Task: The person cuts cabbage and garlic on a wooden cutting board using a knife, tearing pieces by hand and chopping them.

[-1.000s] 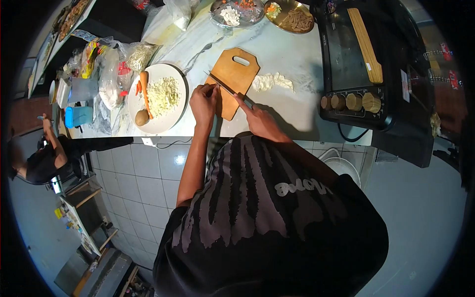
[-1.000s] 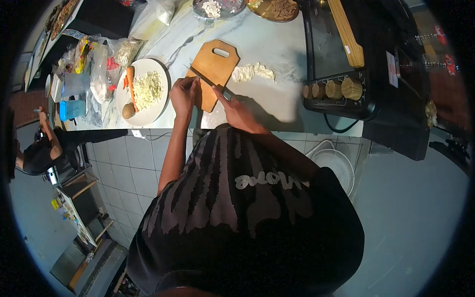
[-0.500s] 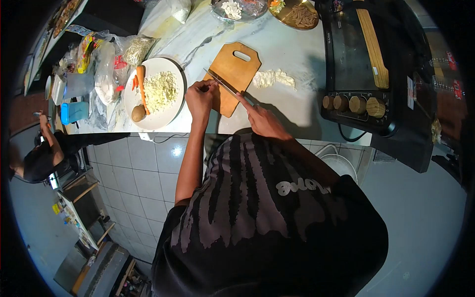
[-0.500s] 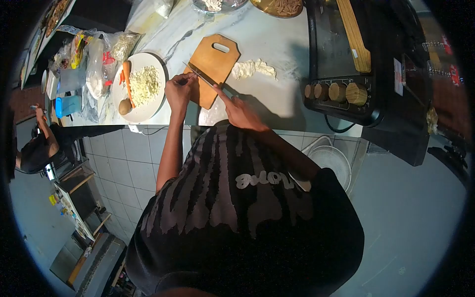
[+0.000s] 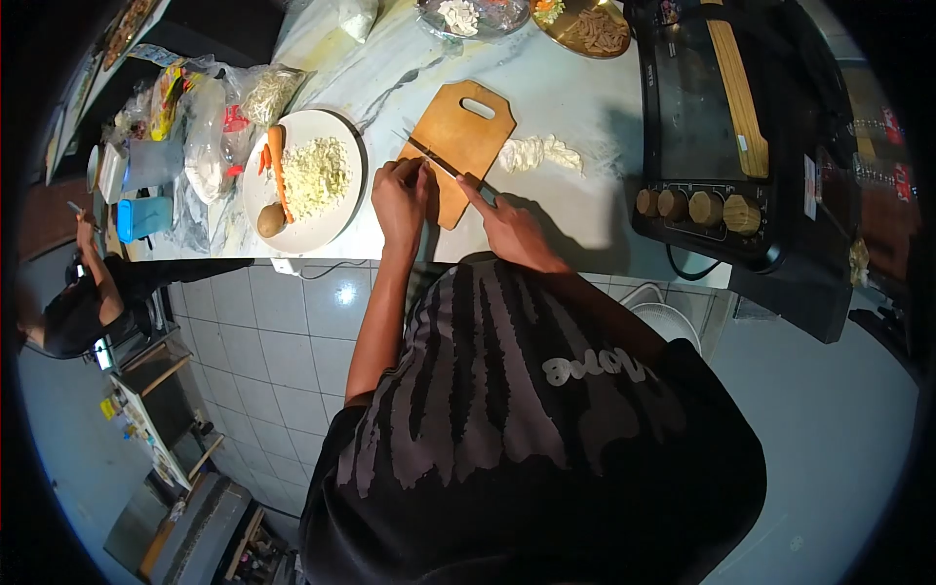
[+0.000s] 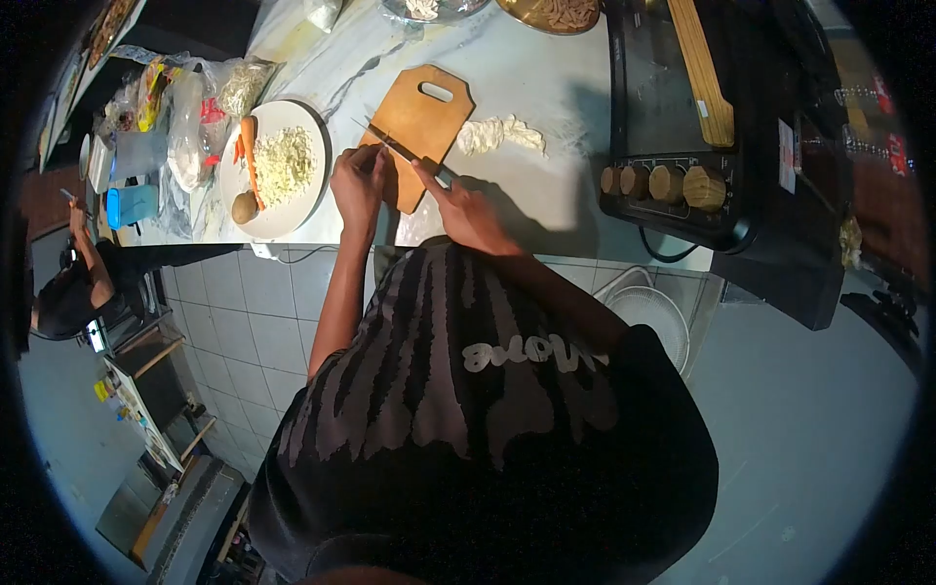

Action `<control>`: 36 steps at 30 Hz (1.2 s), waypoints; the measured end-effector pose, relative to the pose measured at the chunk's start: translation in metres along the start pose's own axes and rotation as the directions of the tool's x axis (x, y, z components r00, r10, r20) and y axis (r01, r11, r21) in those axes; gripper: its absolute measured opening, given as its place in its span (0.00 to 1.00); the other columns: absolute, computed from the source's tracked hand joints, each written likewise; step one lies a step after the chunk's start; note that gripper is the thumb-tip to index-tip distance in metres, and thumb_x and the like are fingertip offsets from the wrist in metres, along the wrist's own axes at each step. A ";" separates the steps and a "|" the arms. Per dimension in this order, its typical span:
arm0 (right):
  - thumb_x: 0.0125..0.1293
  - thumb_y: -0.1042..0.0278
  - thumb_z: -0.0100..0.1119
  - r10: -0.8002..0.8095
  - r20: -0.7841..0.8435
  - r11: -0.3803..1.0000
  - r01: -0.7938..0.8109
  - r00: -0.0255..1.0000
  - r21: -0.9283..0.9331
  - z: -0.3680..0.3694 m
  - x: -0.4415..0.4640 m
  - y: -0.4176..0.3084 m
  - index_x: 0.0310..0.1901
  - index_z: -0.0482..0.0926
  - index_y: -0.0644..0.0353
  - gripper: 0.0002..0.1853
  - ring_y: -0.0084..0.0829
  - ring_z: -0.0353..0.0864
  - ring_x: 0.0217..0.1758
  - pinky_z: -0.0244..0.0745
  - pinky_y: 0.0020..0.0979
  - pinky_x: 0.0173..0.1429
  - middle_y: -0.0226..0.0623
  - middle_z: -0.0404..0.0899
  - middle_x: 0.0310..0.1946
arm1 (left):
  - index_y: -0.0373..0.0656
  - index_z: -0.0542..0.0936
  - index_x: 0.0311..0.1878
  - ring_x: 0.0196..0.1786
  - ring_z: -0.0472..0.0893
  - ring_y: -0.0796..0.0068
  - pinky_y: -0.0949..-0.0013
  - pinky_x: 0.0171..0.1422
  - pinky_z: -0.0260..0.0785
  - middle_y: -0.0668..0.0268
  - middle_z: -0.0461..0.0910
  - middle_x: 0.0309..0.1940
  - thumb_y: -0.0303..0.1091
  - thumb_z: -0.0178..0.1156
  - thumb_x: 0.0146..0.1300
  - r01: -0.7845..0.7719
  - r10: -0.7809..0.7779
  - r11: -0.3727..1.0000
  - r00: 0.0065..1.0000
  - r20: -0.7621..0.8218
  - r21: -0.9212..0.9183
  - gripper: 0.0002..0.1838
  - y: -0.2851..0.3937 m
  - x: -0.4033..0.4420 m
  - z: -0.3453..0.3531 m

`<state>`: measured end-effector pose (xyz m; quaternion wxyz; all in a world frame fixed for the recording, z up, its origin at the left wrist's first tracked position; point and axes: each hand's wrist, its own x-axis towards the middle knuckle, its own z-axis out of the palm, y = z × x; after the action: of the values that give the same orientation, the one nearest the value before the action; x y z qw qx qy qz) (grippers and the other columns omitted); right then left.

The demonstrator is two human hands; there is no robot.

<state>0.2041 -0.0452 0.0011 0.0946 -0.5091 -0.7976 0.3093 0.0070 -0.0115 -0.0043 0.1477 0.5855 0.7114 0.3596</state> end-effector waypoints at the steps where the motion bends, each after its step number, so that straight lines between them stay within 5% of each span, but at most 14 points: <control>1: 0.65 0.79 0.52 -0.001 0.003 1.000 0.001 1.000 0.000 -0.002 -0.001 -0.001 0.81 0.47 0.30 0.47 0.60 0.81 0.30 0.77 0.53 0.37 0.56 0.76 0.34 | 0.39 0.89 0.42 0.36 0.81 0.53 0.56 0.44 0.73 0.53 0.81 0.33 0.34 0.69 0.62 0.029 -0.029 0.999 1.000 0.009 -0.020 0.10 0.000 -0.001 0.000; 13: 0.66 0.77 0.52 -0.004 0.041 0.991 -0.002 0.999 0.136 -0.012 -0.011 0.004 0.81 0.47 0.30 0.45 0.61 0.81 0.34 0.77 0.55 0.42 0.59 0.77 0.35 | 0.38 0.89 0.41 0.29 0.85 0.72 0.70 0.37 0.74 0.55 0.87 0.29 0.33 0.73 0.60 0.301 -0.291 0.945 0.953 0.091 -0.131 0.10 0.014 0.009 -0.013; 31: 0.67 0.77 0.52 -0.109 -0.028 0.991 0.107 0.994 -0.083 -0.020 0.007 0.000 0.80 0.50 0.35 0.43 0.57 0.79 0.29 0.75 0.51 0.36 0.55 0.78 0.32 | 0.39 0.89 0.42 0.31 0.86 0.64 0.66 0.39 0.74 0.54 0.86 0.30 0.37 0.71 0.61 0.270 -0.258 0.958 0.958 0.124 -0.093 0.11 0.005 0.005 -0.011; 36: 0.70 0.77 0.50 -0.048 -0.010 0.993 0.049 0.999 0.108 -0.026 0.001 0.002 0.79 0.56 0.39 0.38 0.57 0.76 0.29 0.77 0.44 0.40 0.58 0.78 0.36 | 0.43 0.89 0.42 0.32 0.84 0.61 0.64 0.39 0.74 0.56 0.84 0.29 0.37 0.69 0.62 0.219 -0.206 0.967 0.972 0.111 -0.129 0.10 -0.004 0.002 -0.008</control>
<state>0.2173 -0.0336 0.0199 0.1323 -0.4846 -0.7917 0.3477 -0.0014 -0.0123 -0.0005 0.2606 0.5106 0.7350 0.3622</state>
